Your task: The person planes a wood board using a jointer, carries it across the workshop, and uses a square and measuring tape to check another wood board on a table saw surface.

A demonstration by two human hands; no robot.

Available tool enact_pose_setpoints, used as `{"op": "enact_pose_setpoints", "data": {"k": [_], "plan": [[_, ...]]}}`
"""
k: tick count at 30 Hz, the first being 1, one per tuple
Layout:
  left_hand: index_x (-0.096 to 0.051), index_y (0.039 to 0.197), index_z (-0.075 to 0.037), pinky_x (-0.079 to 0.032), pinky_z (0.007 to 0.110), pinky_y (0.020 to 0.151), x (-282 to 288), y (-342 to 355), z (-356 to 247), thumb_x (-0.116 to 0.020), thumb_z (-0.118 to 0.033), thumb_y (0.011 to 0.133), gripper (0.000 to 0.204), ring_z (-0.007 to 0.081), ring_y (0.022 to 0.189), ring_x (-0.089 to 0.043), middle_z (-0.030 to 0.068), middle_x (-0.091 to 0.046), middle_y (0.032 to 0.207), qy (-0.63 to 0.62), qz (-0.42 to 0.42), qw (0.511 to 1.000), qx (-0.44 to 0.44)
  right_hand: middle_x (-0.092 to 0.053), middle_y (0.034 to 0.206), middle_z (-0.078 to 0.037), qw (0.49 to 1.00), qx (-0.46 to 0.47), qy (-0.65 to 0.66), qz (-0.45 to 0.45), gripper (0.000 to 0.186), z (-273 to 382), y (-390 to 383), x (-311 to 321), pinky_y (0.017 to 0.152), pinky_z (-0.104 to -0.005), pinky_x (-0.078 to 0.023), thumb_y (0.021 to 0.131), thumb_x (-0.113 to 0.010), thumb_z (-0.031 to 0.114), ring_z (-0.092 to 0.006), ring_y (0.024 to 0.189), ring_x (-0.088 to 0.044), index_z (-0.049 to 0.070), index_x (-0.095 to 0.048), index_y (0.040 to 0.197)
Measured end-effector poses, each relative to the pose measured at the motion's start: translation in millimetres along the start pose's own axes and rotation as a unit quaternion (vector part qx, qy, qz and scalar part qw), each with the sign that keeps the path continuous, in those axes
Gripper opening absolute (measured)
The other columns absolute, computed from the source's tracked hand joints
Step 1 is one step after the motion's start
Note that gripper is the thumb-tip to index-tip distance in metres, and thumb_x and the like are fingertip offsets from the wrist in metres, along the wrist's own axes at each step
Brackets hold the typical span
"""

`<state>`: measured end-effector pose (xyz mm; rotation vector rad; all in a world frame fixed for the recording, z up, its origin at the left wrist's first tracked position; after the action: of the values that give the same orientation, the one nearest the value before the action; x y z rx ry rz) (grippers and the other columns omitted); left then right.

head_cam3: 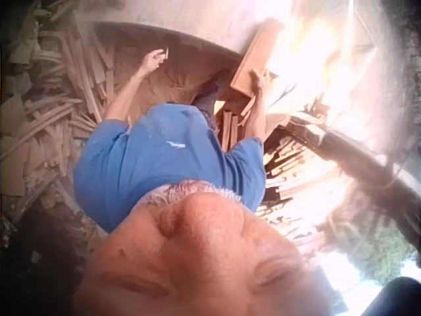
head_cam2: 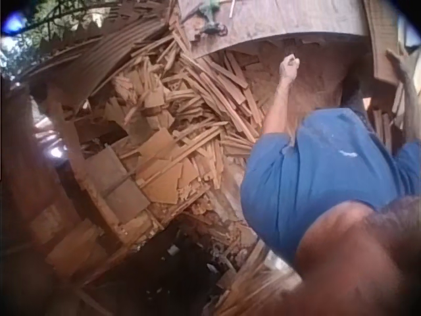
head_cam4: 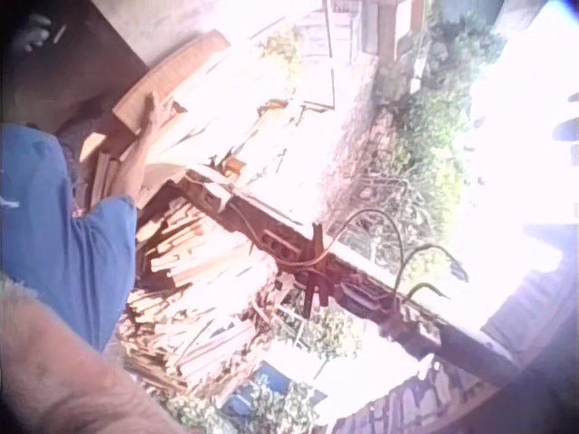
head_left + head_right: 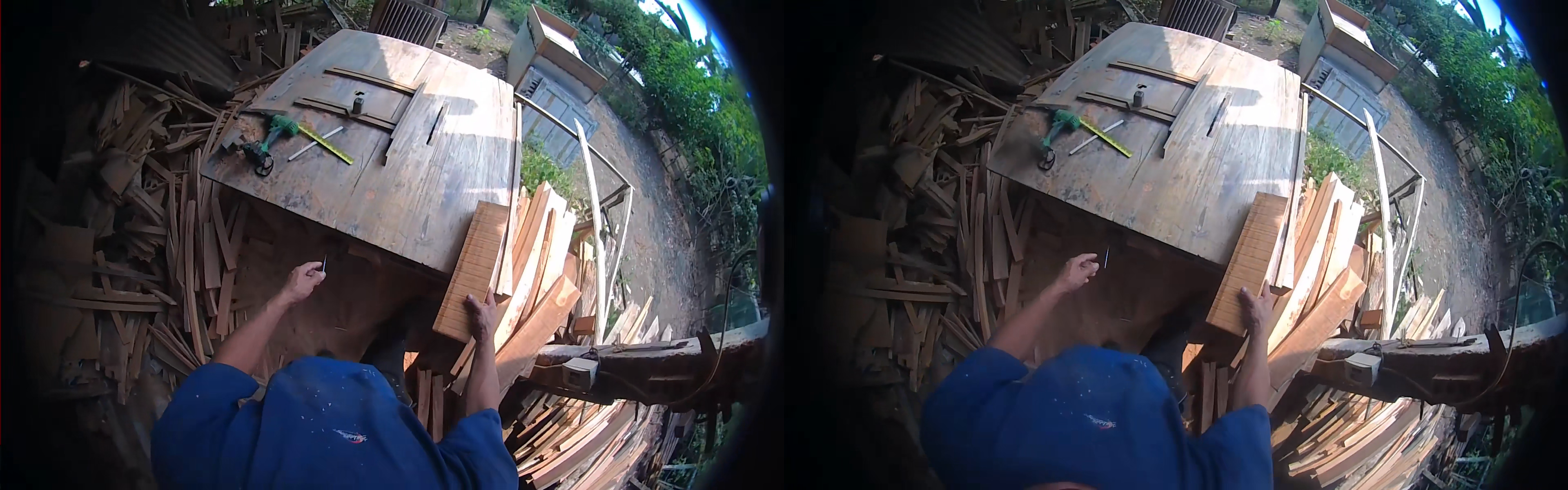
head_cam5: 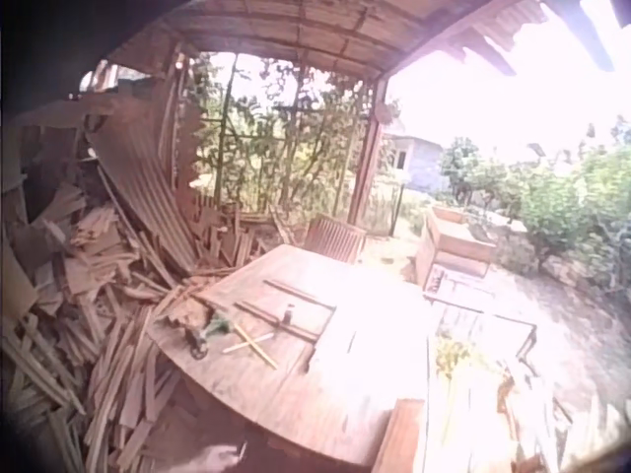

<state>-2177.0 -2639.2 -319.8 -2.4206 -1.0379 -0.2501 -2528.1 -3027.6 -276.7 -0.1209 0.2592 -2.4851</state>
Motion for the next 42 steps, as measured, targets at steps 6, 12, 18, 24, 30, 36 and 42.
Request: {"op": "enact_pose_setpoints", "data": {"k": [6,12,18,24,30,36,42], "plan": [[-0.064,0.127,0.002,-0.056,0.035,0.079,107.4,35.4,38.8,-0.071,-0.026,0.090,0.046,0.0211,0.086,-0.070,0.0159,-0.073,0.096,0.077,-0.204,0.974,0.058,-0.070,0.100,-0.014,0.996,-0.078,-0.041,0.023,0.050,-1.9,123.8,49.9,0.075,-0.0364,-0.055,0.086,-0.076,0.030,-0.0231,0.087,-0.068,-0.003,-0.060,0.120],[-0.065,0.123,0.002,-0.055,0.034,0.082,73.3,71.6,-21.6,-0.069,-0.025,0.093,0.041,0.0197,0.090,-0.071,0.0126,-0.073,0.097,0.062,-0.188,0.979,0.055,-0.055,0.133,-0.028,0.740,-0.168,-0.650,0.036,0.057,55.7,182.6,38.0,0.101,-0.0503,-0.047,0.078,-0.078,0.040,-0.0428,0.122,-0.054,-0.006,-0.066,0.110],[-0.066,0.121,0.002,-0.055,0.032,0.081,51.2,137.8,-31.6,-0.069,-0.021,0.093,0.036,0.0154,0.086,-0.069,0.0080,-0.071,0.091,0.007,-0.132,0.991,0.038,-0.054,0.135,-0.026,0.863,0.204,-0.451,0.099,0.055,124.2,268.5,-231.0,0.105,-0.0478,-0.044,0.088,-0.074,0.028,-0.0426,0.126,-0.051,0.001,-0.057,0.133],[-0.066,0.122,0.001,-0.056,0.035,0.083,93.7,140.8,-31.2,-0.066,-0.017,0.095,0.033,0.0233,0.092,-0.071,0.0169,-0.072,0.102,-0.018,-0.109,0.994,0.010,-0.050,0.142,-0.027,0.783,0.303,-0.476,0.263,0.062,84.6,287.4,-542.1,0.107,-0.0494,-0.043,0.090,-0.070,0.036,-0.0432,0.130,-0.050,0.015,-0.050,0.145],[-0.066,0.122,-0.004,-0.055,0.039,0.087,172.8,25.4,142.0,-0.070,-0.024,0.093,0.035,0.0253,0.097,-0.071,0.0164,-0.072,0.106,0.001,-0.193,0.966,0.175,-0.062,0.085,-0.016,0.745,0.334,-0.527,0.236,0.028,27.6,318.4,-598.5,0.078,-0.0495,-0.047,0.092,-0.056,0.025,-0.0392,0.085,-0.058,0.006,-0.067,0.109],[-0.067,0.113,0.004,-0.054,0.046,0.091,181.8,-270.5,315.1,-0.066,-0.029,0.088,0.042,0.0390,0.103,-0.068,0.0262,-0.070,0.108,0.050,-0.216,0.779,0.587,-0.059,0.116,-0.031,0.826,0.242,-0.449,0.239,0.056,26.3,243.6,-563.6,0.089,-0.0546,-0.046,0.074,-0.050,0.005,-0.0479,0.104,-0.060,-0.002,-0.051,0.129],[-0.062,0.127,-0.002,-0.052,0.045,0.095,80.2,-306.3,253.1,-0.065,-0.041,0.094,0.051,0.0356,0.108,-0.068,0.0209,-0.071,0.114,-0.097,-0.435,0.807,0.388,-0.058,0.113,-0.031,0.779,0.288,-0.491,0.263,0.060,-20.1,201.3,-453.7,0.084,-0.0578,-0.046,0.081,-0.055,0.026,-0.0502,0.098,-0.058,0.000,-0.045,0.135]]}}
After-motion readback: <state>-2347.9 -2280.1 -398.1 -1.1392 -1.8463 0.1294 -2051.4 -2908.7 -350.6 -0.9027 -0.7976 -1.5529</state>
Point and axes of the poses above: each hand's wrist, its own y-axis towards the middle knuckle, its own x-axis out of the back of the hand, z = x × y, the point moved 9 cm from there along y, towards the middle knuckle
